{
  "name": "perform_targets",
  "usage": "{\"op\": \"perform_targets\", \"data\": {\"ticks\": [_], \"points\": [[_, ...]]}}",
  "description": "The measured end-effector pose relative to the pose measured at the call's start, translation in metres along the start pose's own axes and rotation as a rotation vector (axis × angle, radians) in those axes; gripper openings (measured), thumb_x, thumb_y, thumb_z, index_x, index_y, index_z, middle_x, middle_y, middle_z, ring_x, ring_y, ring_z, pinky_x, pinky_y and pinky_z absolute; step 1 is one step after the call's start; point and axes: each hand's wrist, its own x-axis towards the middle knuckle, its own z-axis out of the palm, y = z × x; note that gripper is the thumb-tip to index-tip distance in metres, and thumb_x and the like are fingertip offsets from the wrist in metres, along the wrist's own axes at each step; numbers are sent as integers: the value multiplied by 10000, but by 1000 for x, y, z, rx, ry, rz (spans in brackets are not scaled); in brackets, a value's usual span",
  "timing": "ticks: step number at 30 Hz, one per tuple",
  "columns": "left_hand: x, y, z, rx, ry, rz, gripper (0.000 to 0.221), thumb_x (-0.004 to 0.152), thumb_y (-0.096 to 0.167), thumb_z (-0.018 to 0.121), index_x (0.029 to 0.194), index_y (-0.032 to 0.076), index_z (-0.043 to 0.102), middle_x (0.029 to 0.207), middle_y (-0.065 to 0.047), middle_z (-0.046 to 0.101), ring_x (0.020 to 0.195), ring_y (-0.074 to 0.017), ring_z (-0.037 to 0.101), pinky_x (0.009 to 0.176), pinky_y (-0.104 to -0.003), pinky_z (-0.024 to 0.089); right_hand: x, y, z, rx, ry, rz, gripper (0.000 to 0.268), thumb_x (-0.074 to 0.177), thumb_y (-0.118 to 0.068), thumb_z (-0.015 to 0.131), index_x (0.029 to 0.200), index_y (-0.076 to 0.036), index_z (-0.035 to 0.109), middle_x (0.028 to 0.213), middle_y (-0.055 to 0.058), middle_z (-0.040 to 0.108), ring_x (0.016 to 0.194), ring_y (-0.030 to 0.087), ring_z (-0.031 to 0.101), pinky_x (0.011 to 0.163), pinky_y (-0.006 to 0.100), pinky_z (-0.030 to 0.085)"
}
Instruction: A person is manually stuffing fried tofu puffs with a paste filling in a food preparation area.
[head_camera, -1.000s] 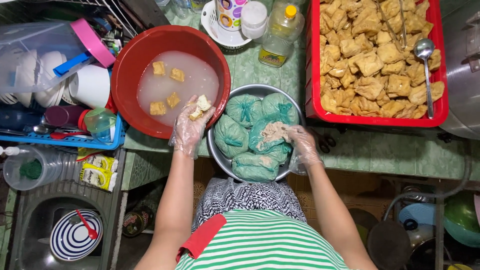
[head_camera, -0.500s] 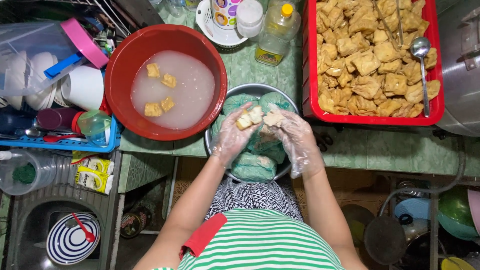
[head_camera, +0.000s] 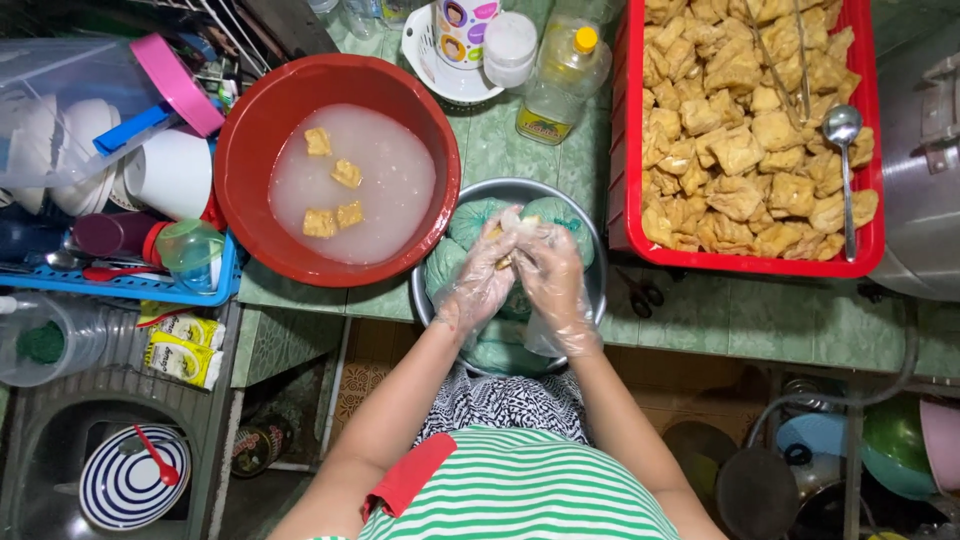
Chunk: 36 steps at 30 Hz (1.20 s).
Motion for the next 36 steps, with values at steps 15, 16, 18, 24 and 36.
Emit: {"op": "perform_targets", "data": {"ticks": [15, 16, 18, 24, 36], "points": [[19, 7, -18, 31, -63, 26, 441, 898, -67, 625, 1331, 12, 586, 1198, -255, 686, 1019, -311, 715, 853, -393, 639, 15, -1, 5, 81, -46, 98, 171, 780, -198, 914, 919, -183, 815, 868, 0, 785, 854, 212, 744, 825, 328, 585], [22, 6, -22, 52, -60, 24, 461, 886, -80, 618, 1337, 10, 578, 1197, -263, 688, 1021, -313, 718, 855, -396, 643, 15, 2, 7, 115, -55, 180, 156, 775, -180, 907, 895, -184, 808, 821, 4, 782, 811, 211, 744, 776, 335, 591], [9, 19, 0, 18, -55, -12, 459, 876, -79, 607, 1325, 17, 580, 1159, -242, 692, 950, -250, 709, 868, -373, 636, 23, -22, -3, 295, -37, 395, 145, 782, -142, 874, 903, -145, 796, 826, 31, 777, 797, 156, 709, 775, 324, 588], [30, 23, -31, -157, 5, -120, 432, 898, -21, 608, 1329, -3, 586, 1321, -323, 623, 1217, -459, 630, 1011, -556, 548, 60, -90, -65, 996, 212, 970, 155, 841, -8, 739, 992, -11, 708, 900, 104, 719, 785, 172, 703, 735, 324, 616], [27, 35, -42, -235, 42, -156, 473, 911, 105, 635, 1364, -28, 597, 1337, -349, 599, 1263, -488, 587, 1079, -632, 477, -89, 130, 9, -296, -329, 663, 266, 726, -266, 913, 970, -204, 827, 905, 93, 762, 994, 316, 717, 904, 411, 589]]}}
